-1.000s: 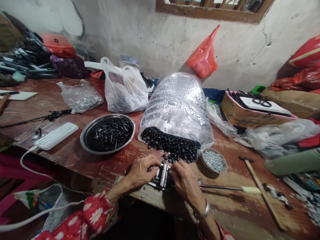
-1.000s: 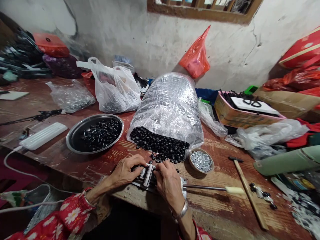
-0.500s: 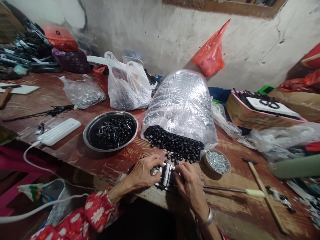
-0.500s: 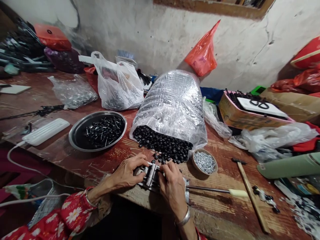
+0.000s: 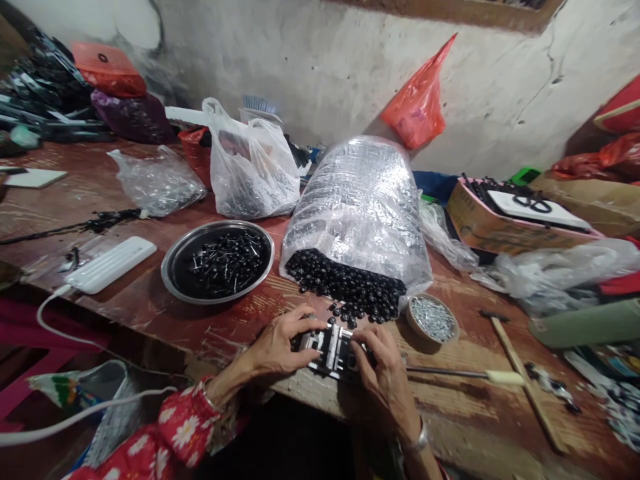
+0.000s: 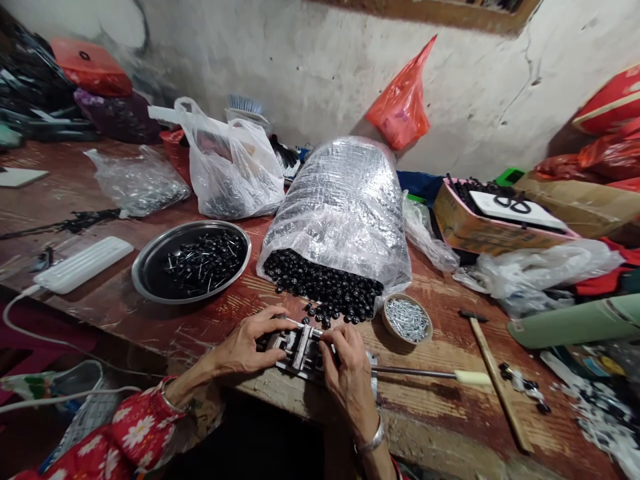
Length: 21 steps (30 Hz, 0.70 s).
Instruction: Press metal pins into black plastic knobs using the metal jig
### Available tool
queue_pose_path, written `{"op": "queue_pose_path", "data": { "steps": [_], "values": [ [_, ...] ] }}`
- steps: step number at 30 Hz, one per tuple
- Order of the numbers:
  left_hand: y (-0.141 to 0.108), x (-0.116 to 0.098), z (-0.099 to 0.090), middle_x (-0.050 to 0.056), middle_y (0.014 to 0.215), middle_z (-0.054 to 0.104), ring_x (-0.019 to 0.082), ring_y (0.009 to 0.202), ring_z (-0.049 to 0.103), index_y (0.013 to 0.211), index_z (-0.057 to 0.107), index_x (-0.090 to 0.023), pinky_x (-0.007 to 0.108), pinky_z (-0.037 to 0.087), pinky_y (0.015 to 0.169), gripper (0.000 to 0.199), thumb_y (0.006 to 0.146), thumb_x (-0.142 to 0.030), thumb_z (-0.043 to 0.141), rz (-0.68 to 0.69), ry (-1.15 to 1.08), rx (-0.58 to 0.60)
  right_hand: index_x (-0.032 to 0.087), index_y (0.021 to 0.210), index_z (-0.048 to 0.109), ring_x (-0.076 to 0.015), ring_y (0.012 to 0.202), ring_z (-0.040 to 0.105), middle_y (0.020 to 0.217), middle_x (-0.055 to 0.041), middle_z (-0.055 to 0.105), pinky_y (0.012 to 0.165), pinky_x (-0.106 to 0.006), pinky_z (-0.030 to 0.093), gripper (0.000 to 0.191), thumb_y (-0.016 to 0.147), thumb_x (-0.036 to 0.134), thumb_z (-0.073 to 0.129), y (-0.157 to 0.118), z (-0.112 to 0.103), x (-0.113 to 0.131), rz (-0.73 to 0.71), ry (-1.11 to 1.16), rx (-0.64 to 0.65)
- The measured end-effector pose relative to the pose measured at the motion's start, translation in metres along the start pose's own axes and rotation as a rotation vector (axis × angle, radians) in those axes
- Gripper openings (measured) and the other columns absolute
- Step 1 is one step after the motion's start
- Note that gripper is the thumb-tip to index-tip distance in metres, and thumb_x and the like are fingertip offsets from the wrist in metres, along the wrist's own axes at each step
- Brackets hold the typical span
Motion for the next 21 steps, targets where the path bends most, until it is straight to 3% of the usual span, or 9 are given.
{"op": "queue_pose_path", "data": {
  "steps": [9,13,17,21],
  "values": [
    [-0.002,-0.003,0.001,0.009,0.142,0.059,0.028,0.132,0.057,0.134,0.064,-0.025,0.042,0.046,0.115,0.060,0.075,-0.018,0.073,0.022,0.025,-0.009,0.025,0.109,0.066,-0.0196,0.100,0.061,0.106,-0.0046,0.064,0.088,-0.035,0.050,0.012,0.101,0.020,0.059,-0.022,-0.022,-0.007,-0.010,0.072,-0.252],
    [-0.003,-0.006,-0.001,0.009,0.139,0.061,0.028,0.133,0.056,0.133,0.062,-0.023,0.043,0.045,0.116,0.056,0.077,-0.019,0.071,0.053,-0.002,-0.007,0.023,0.110,0.065,-0.0204,0.098,0.058,0.105,-0.0054,0.064,0.086,-0.036,0.048,0.014,0.099,0.017,0.060,-0.025,-0.025,0.009,-0.085,-0.030,-0.248],
    [-0.003,-0.003,0.000,0.008,0.141,0.060,0.026,0.134,0.056,0.132,0.064,-0.024,0.042,0.044,0.118,0.045,0.087,-0.018,0.063,0.037,-0.007,-0.010,0.024,0.112,0.064,-0.0217,0.093,0.054,0.102,-0.0048,0.068,0.082,-0.038,0.042,0.017,0.098,0.015,0.061,-0.023,-0.007,0.043,-0.205,-0.170,-0.181],
    [0.000,0.001,-0.001,0.008,0.133,0.065,0.022,0.129,0.060,0.126,0.067,-0.023,0.038,0.047,0.114,0.032,0.098,-0.019,0.053,0.030,-0.034,-0.056,0.024,0.108,0.065,-0.0220,0.089,0.054,0.100,-0.0036,0.071,0.080,-0.039,0.036,0.011,0.099,0.019,0.060,-0.016,0.023,0.068,-0.211,-0.255,-0.136]
  ]
}}
Point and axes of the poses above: each hand's wrist, its own y-axis towards the middle knuckle, its own z-axis out of the palm, x = y × z, the point moved 8 cm from there along y, towards the middle knuckle
